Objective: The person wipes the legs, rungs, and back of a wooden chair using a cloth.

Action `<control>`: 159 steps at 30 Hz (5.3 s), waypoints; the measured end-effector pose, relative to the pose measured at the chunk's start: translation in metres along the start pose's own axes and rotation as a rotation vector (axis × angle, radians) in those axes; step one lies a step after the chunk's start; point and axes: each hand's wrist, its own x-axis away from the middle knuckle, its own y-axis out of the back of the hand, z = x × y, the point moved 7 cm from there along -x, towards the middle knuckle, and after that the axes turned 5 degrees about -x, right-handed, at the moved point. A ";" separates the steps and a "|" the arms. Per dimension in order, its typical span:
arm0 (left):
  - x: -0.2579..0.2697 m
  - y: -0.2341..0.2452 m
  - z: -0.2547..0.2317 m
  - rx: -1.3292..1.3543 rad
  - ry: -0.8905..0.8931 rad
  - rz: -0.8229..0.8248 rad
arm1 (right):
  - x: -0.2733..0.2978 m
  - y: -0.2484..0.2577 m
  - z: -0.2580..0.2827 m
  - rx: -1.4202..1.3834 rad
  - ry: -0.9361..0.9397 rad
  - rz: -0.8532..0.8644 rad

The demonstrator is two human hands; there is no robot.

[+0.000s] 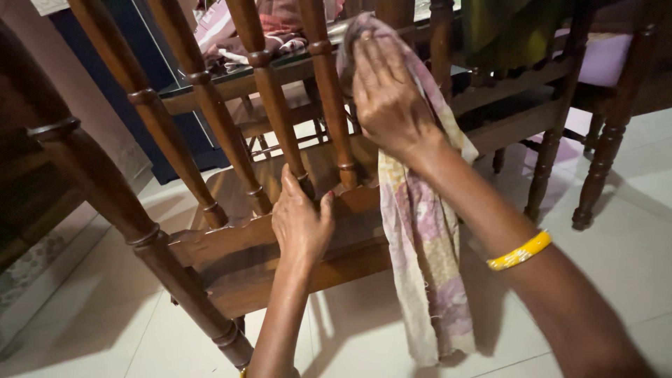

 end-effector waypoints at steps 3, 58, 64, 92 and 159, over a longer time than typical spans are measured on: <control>-0.002 -0.004 0.003 -0.011 0.054 0.085 | 0.015 0.001 -0.005 0.056 -0.224 -0.203; 0.006 -0.012 0.004 0.007 -0.026 -0.120 | 0.286 0.011 0.150 -0.649 -0.658 -0.209; 0.005 -0.023 0.011 -0.113 -0.042 -0.125 | 0.354 0.018 0.206 -0.450 -0.543 -0.122; 0.061 -0.091 -0.006 -0.476 -0.250 -0.209 | 0.492 -0.126 0.195 -1.641 -1.826 -0.076; 0.063 -0.096 -0.009 -0.339 -0.108 -0.032 | 0.528 0.047 0.311 -0.954 -0.114 0.491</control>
